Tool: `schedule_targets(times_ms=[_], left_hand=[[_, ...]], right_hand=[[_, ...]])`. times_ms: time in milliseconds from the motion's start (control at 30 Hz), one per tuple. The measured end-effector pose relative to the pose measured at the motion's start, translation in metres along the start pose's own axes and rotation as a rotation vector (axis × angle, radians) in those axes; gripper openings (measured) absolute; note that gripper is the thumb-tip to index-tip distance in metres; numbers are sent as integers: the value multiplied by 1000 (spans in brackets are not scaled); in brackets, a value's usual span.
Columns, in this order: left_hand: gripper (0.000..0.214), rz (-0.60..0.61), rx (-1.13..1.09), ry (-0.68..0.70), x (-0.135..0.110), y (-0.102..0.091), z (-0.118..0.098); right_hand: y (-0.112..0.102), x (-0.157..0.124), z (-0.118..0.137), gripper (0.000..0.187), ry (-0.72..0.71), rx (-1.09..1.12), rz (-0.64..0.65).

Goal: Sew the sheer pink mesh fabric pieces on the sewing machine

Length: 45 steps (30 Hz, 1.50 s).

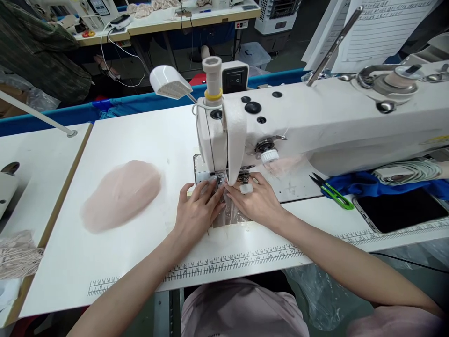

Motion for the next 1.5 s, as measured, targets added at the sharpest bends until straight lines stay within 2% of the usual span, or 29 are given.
schedule_targets(times_ms=[133,233,300,333,400,433,500,567,633,733,767,833,900,1000,1067,1133,1200,1267,1500], left_hand=[[35,1,-43,-8,0,0,0],[30,-28,-126,-8,0,-14,0],[21,23,-261,-4,-2,-31,-1],[19,99,-350,11,-3,-38,-3],[31,303,-470,63,-7,-49,-12],[34,369,-461,79,-9,-52,-17],[23,424,-354,106,-12,-50,-25],[11,400,-224,115,-12,-39,-31],[16,336,-177,85,-11,-26,-30],[28,274,-335,-30,-7,-14,-21],[30,264,-416,-79,-6,-13,-17],[31,247,-562,-168,-2,-16,-9],[31,230,-653,-223,2,-22,-2],[29,230,-661,-251,12,-28,9],[42,289,-619,-221,18,-29,17],[44,368,-582,-158,23,-25,24],[33,406,-561,-123,26,-21,30],[26,391,-572,-132,27,-18,35],[38,354,-763,-178,27,-17,39]], right_hand=[[-3,0,-1,27,-11,28,-38],[-14,2,-8,24,24,160,16],[-23,3,-14,16,33,317,173],[-26,3,-16,13,11,403,298],[-32,0,-18,12,-36,503,536],[-34,-1,-18,8,-50,522,604],[-37,-2,-19,6,-47,531,651],[-37,-2,-19,13,-11,558,638],[-37,-1,-19,14,45,604,612],[-36,-1,-18,7,90,632,579],[-36,-1,-17,2,81,618,572],[-33,-3,-14,6,43,561,540],[-30,-4,-13,10,33,483,446],[-28,-5,-13,17,87,407,211],[-27,-4,-14,23,114,397,75],[-27,-2,-14,29,144,395,2],[-26,1,-14,35,182,407,-24],[-26,3,-14,39,209,431,-36],[-23,4,-14,35,246,501,-14]])
Point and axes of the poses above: each hand's wrist, its own x-axis towards the middle knuckle, its own y-axis out of the palm, z = x × y, the point moved 3 cm from there along x, towards the middle knuckle, and after that the axes turned 13 degrees about y, right-handed, at the moved point
